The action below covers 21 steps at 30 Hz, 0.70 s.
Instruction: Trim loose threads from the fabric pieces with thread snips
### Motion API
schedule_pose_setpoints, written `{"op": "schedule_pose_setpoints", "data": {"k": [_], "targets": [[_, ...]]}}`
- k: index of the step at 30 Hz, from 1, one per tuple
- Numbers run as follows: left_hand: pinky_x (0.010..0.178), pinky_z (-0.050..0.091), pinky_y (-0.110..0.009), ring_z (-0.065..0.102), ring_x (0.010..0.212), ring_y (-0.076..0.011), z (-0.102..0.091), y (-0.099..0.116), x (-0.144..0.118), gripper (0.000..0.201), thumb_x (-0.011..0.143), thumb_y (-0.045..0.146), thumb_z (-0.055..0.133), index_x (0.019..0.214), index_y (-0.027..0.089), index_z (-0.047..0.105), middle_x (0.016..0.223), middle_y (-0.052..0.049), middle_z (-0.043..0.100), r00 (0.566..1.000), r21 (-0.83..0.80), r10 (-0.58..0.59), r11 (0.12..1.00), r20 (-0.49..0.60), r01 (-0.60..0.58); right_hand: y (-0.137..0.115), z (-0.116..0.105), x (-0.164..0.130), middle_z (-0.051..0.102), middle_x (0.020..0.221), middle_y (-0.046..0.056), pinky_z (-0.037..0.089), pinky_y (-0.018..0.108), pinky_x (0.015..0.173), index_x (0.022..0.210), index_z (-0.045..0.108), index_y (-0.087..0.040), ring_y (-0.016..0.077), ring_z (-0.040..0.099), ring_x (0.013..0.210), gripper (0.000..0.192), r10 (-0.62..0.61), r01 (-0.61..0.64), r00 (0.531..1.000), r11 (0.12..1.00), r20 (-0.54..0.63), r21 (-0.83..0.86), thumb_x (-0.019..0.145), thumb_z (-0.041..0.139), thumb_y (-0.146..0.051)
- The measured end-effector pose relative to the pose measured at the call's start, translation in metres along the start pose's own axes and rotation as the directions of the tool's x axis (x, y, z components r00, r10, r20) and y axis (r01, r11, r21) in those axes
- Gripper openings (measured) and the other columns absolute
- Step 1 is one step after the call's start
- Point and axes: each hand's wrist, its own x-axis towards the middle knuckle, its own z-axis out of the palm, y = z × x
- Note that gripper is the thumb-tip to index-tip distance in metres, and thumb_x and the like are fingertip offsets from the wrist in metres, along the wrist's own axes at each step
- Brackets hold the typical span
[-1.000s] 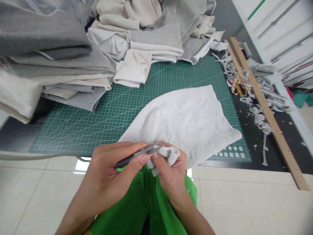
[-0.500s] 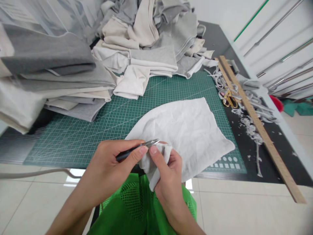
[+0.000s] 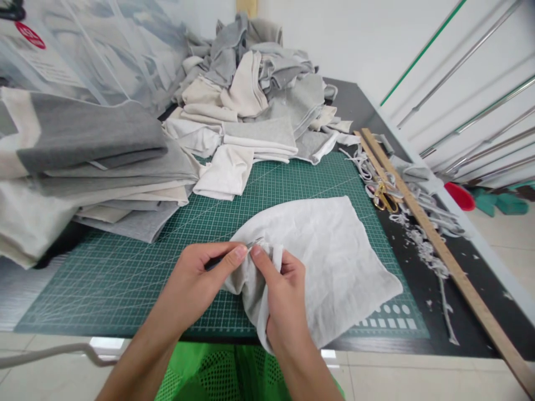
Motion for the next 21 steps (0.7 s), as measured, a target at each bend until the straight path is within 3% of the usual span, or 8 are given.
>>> {"op": "schedule_pose_setpoints", "data": {"k": [5,12,21], "targets": [[0.059,0.044,-0.023,0.053,0.065,-0.0126,0.001,-0.003,0.014,0.036,0.094,0.045,0.059,0.079,0.017,0.073,0.070,0.000,0.063,1.000,0.010,-0.016,1.000,-0.002,0.016,0.004,0.005,0.015,0.055,0.061,-0.003,0.040,0.024,0.055,0.074,0.073,-0.015,0.0103,0.049,0.058,0.022,-0.021,0.021,0.999,1.000,-0.030,-0.009,0.078,0.082,-0.035],[0.055,0.036,-0.021,0.046,0.061,-0.0107,0.005,0.003,0.023,0.040,0.094,0.049,0.058,0.071,0.018,0.069,0.064,0.002,0.055,0.999,0.115,-0.044,0.992,-0.005,0.044,0.002,0.004,0.022,0.054,0.061,-0.003,0.039,0.023,0.053,0.071,0.070,-0.015,0.0094,0.047,0.057,0.026,-0.007,0.004,0.998,0.999,-0.069,-0.038,0.079,0.081,-0.037],[0.053,0.039,-0.020,0.048,0.060,-0.0109,0.002,0.003,0.023,0.039,0.095,0.047,0.057,0.071,0.017,0.068,0.063,0.001,0.058,0.999,0.092,-0.044,0.995,0.024,0.042,0.003,-0.001,0.022,0.055,0.060,-0.003,0.041,0.024,0.054,0.073,0.070,-0.015,0.0105,0.049,0.056,0.028,0.028,-0.032,0.998,0.997,-0.055,-0.067,0.078,0.082,-0.040]]}}
